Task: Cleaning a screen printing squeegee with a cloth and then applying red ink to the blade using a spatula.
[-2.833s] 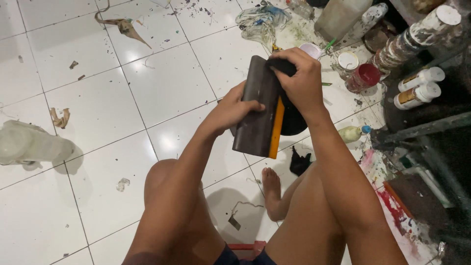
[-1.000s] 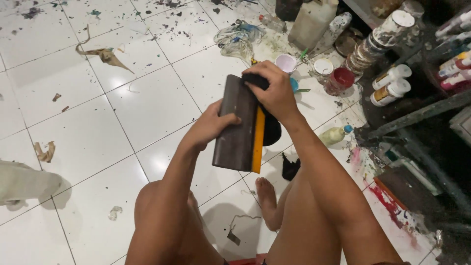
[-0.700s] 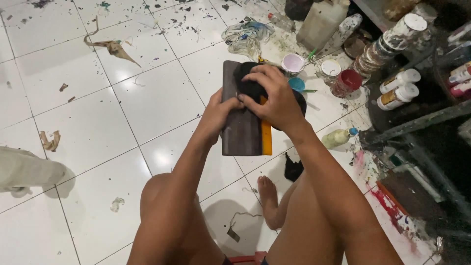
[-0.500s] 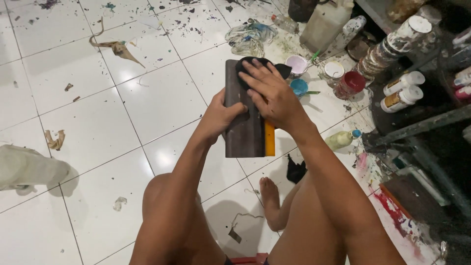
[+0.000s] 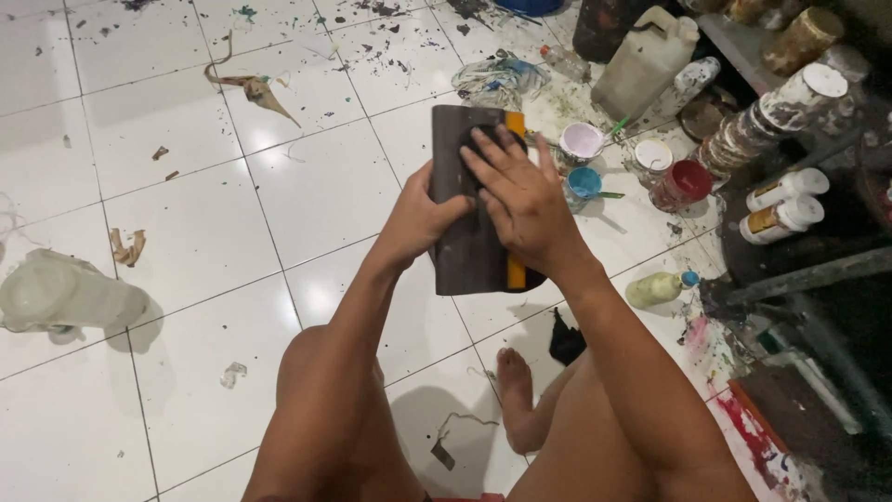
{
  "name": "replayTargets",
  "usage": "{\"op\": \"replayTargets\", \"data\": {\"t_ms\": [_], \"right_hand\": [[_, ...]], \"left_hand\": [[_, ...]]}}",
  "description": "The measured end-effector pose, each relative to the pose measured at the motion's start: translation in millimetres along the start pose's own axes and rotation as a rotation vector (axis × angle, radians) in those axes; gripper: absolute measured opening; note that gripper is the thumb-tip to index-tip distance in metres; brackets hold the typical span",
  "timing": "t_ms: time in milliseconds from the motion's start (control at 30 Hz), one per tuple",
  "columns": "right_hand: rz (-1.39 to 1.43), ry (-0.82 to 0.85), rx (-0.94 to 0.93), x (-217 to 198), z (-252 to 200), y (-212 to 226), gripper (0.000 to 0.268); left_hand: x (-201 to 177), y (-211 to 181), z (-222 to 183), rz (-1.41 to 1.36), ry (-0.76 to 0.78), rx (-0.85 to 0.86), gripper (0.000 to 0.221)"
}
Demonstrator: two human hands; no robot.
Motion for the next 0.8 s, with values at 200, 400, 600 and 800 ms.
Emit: {"op": "replayTargets", "data": {"t_ms": [200,400,600,800], "right_hand": [[0.122,-0.012,0.071,-3.5,1.1,-1.7,0.042],[0.370,-0.038,0.140,6.2,1.7,-6.5,0.043],[0.481,-0.121,0.298,4.1,-3.5,-40.8,0.044],[0.400,-0.002,0.200,4.2,-0.5,-16.0,0.041]], "left_hand": [[5.7,-14.9,-0.4,-0.106,-0.132,0.066,0.038],[-10.0,18.4,8.9,-0.117,-0.326,-0.001,0.029],[14.3,17.8,2.5,-0.075,-0.089,-0.120,0.032],[-12.4,26.6,14.0,-0.145,-0.305,-0.105,0.034]]}}
Point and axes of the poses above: each hand's wrist, its own z-axis towards the middle knuckle, its own x-axis out of the palm, y = z × x, the point moved 3 cm from there along z, towards the middle knuckle, and after that the axes turned 4 degrees about y, right-handed, at the moved point
